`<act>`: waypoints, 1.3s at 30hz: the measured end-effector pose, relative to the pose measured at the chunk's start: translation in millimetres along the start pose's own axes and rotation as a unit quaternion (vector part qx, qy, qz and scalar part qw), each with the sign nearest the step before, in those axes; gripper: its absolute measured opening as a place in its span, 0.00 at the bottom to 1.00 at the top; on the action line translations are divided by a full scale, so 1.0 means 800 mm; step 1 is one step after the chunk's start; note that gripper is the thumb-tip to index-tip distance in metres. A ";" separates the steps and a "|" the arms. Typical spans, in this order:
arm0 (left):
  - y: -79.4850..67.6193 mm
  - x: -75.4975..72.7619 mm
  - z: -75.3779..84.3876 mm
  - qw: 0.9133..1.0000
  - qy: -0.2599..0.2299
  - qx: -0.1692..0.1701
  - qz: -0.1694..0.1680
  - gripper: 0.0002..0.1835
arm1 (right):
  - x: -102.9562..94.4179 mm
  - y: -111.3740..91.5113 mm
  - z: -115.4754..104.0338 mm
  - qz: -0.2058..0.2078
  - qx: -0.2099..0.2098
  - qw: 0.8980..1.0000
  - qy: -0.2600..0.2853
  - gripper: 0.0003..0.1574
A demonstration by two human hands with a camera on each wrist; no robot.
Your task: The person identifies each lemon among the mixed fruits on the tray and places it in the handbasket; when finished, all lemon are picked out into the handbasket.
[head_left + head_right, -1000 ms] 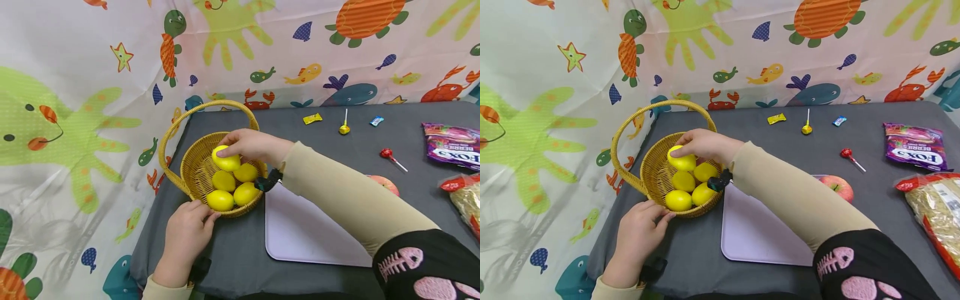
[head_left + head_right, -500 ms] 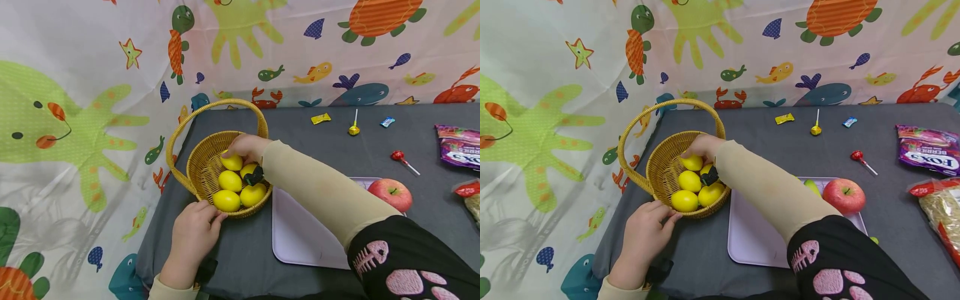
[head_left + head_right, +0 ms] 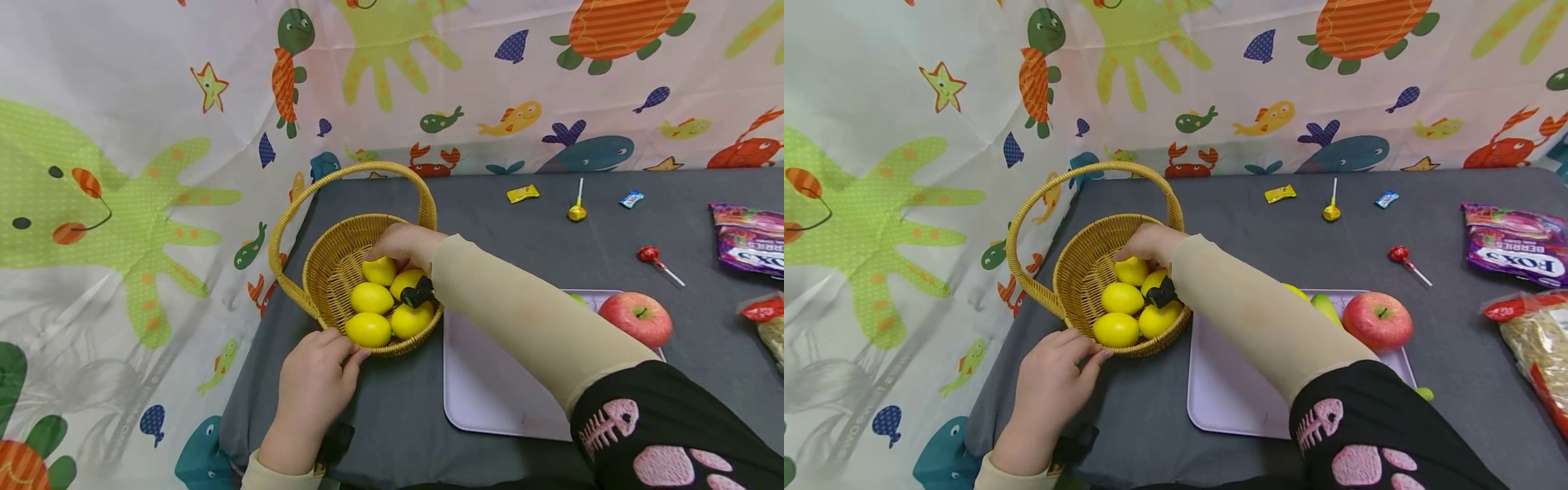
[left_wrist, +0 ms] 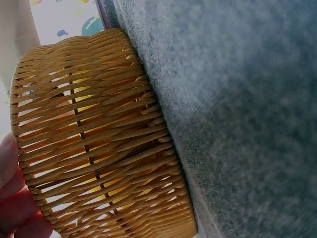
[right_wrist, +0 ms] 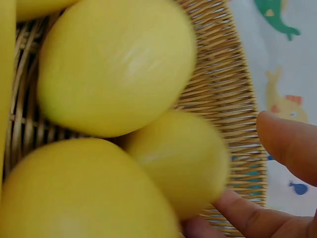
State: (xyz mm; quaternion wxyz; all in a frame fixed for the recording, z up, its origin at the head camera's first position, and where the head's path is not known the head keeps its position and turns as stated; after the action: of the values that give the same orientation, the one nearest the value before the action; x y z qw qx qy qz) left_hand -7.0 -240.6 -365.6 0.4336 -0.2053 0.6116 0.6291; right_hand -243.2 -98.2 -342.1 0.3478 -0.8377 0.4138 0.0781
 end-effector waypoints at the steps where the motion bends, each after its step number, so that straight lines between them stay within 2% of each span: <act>1: 0.000 0.000 0.001 1.000 0.000 0.000 -0.001 0.12 | -0.002 -0.005 0.000 0.005 -0.004 1.000 -0.002 0.35; 6: -0.002 0.001 0.003 1.000 0.000 0.000 -0.003 0.12 | -0.014 -0.046 0.000 0.016 -0.048 0.999 -0.001 0.41; 9: -0.004 0.001 0.005 1.000 -0.001 -0.001 -0.003 0.12 | -0.025 -0.080 0.009 -0.003 -0.086 0.996 0.031 0.37; 13: -0.005 0.000 0.006 1.000 0.002 0.000 -0.006 0.12 | -0.050 -0.123 0.037 -0.038 -0.131 0.989 0.056 0.29; 15: -0.005 -0.001 0.006 1.000 0.005 0.001 -0.010 0.13 | -0.067 -0.141 0.057 -0.044 -0.147 0.987 0.041 0.29; 19: -0.004 -0.004 0.005 1.000 0.013 0.004 -0.012 0.13 | -0.103 -0.164 0.102 -0.021 -0.152 0.988 -0.024 0.29; 22: -0.003 -0.005 0.003 1.000 0.014 0.008 -0.010 0.13 | -0.126 -0.174 0.137 0.023 -0.133 0.987 -0.082 0.29; 26: -0.003 -0.005 0.001 1.000 0.016 0.011 -0.012 0.13 | -0.148 -0.176 0.174 0.053 -0.097 0.989 -0.100 0.32; 30: -0.002 -0.005 0.002 1.000 0.017 0.011 -0.013 0.12 | -0.158 -0.171 0.197 0.026 -0.064 0.995 -0.068 0.37; 33: -0.001 -0.003 0.003 1.000 0.013 0.013 -0.010 0.12 | -0.161 -0.167 0.207 0.010 -0.055 0.997 -0.062 0.38; 39: -0.001 0.000 0.009 1.000 0.003 0.023 -0.001 0.13 | -0.156 -0.161 0.214 -0.012 -0.065 0.991 -0.114 0.37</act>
State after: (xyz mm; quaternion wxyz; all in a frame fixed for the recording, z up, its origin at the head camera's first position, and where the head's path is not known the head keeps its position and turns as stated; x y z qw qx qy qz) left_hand -4.7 -234.0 -364.7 0.4371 -0.1976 0.6272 0.6136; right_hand -200.5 146.1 -351.0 0.3386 -0.8491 0.3555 0.1951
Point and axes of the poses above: each hand's wrist, its own y-axis towards the middle knuckle, its own x-axis out of the palm, z = x × y, the point moved 1 cm from there along y, towards the middle knuckle, and after that the axes turned 8 degrees about z, right-handed, at the moved point
